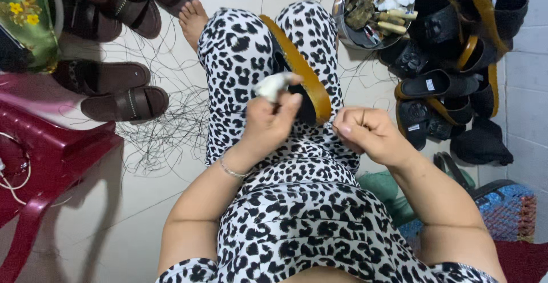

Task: The person stitches the sole of a black sandal by hand, using a needle and thread to secure the edge while sitting on the floor.

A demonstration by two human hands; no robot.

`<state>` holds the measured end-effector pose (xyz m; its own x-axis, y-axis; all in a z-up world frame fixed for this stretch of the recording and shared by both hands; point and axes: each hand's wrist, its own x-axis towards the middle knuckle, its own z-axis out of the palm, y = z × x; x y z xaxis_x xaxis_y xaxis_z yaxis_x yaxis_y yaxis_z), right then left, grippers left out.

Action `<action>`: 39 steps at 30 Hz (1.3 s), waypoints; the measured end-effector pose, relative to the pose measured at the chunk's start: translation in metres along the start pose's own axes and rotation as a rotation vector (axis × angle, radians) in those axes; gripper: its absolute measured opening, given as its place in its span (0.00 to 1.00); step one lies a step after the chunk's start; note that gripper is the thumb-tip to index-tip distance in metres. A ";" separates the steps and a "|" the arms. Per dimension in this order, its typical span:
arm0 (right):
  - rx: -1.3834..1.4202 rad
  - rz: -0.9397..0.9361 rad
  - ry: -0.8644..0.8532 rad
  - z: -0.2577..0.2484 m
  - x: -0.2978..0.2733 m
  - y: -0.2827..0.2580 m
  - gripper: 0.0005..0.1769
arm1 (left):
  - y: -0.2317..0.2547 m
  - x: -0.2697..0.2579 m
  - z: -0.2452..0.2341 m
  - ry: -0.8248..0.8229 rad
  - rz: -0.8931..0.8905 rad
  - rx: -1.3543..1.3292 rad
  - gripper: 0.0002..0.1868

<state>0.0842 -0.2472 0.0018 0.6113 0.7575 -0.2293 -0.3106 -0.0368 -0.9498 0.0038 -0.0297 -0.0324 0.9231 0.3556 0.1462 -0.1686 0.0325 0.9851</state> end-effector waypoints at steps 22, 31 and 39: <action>-1.419 -0.525 0.963 -0.306 -0.056 0.044 0.03 | -0.036 -0.020 -0.154 0.277 0.042 0.857 0.07; -0.945 -0.351 0.456 -0.058 0.023 0.004 0.15 | 0.043 0.002 -0.047 -0.305 -0.451 0.232 0.14; -0.834 0.066 -0.075 0.001 0.014 -0.042 0.14 | 0.021 -0.007 -0.029 -0.494 -0.314 -0.346 0.24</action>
<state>0.1057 -0.2344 0.0386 0.5512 0.7772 -0.3036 0.3139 -0.5303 -0.7876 -0.0159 -0.0047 -0.0152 0.9819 -0.1856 -0.0370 0.1083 0.3906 0.9142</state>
